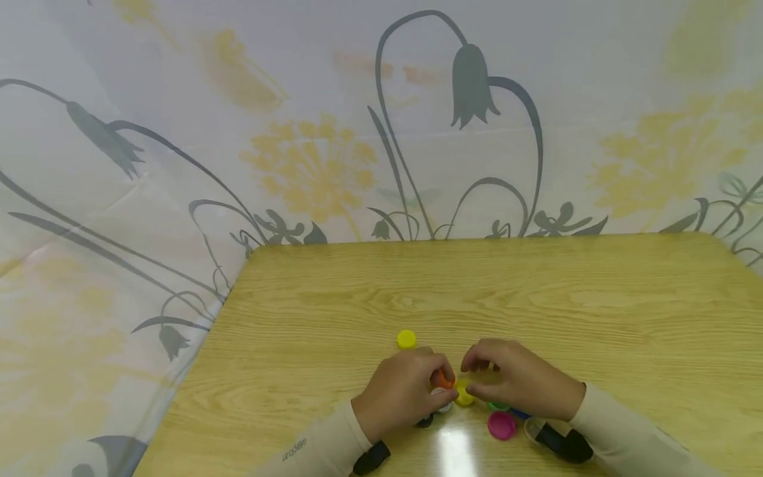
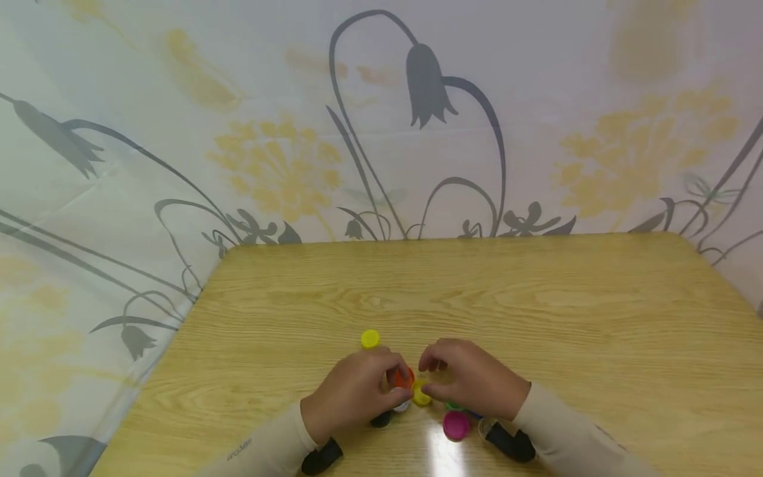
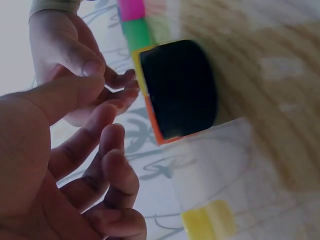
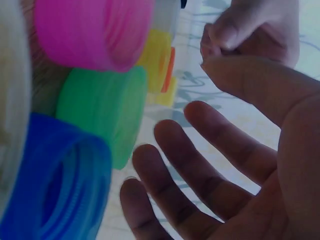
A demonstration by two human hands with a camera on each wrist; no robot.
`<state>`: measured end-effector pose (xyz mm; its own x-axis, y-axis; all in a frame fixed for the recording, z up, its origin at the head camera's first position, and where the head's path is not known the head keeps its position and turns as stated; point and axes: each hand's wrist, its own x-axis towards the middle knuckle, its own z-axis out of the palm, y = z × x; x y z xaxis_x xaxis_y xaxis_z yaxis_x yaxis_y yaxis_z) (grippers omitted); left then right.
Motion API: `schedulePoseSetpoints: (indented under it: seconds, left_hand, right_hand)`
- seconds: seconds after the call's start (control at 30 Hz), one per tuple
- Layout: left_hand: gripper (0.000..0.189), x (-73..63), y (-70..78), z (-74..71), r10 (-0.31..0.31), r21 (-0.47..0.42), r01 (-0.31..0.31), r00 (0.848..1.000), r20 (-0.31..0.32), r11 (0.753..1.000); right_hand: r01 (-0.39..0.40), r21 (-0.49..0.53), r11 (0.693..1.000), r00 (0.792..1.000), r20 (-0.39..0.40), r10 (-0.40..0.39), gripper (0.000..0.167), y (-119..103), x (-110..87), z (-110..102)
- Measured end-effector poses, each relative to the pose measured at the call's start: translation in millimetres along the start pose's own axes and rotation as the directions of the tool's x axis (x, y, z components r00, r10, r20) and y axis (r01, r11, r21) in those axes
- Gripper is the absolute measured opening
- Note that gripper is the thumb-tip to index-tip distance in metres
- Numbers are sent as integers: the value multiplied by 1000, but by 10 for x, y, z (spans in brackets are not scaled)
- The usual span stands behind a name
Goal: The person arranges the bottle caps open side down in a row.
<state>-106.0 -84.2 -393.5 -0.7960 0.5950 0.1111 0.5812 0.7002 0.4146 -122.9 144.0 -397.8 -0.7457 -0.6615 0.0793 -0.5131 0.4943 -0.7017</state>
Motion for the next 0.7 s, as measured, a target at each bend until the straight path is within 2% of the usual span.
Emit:
schedulePoseSetpoints:
  seconds: [0.23, 0.47, 0.7]
  left_hand:
    - [18, -19, 27, 47, -2, 69, 1, 1000, 19, 998]
    - [19, -45, 30, 104, -13, 121, 9, 999, 30, 993]
    - [18, -49, 46, 110, -31, 122, 26, 999, 37, 992]
  right_hand:
    - [-8, -85, 996, 999, 45, 11, 28, 69, -7, 51]
    - [-36, -101, 994, 997, 61, 42, 29, 53, -24, 90]
    - [-20, -104, 994, 998, 60, 26, 27, 40, -37, 119]
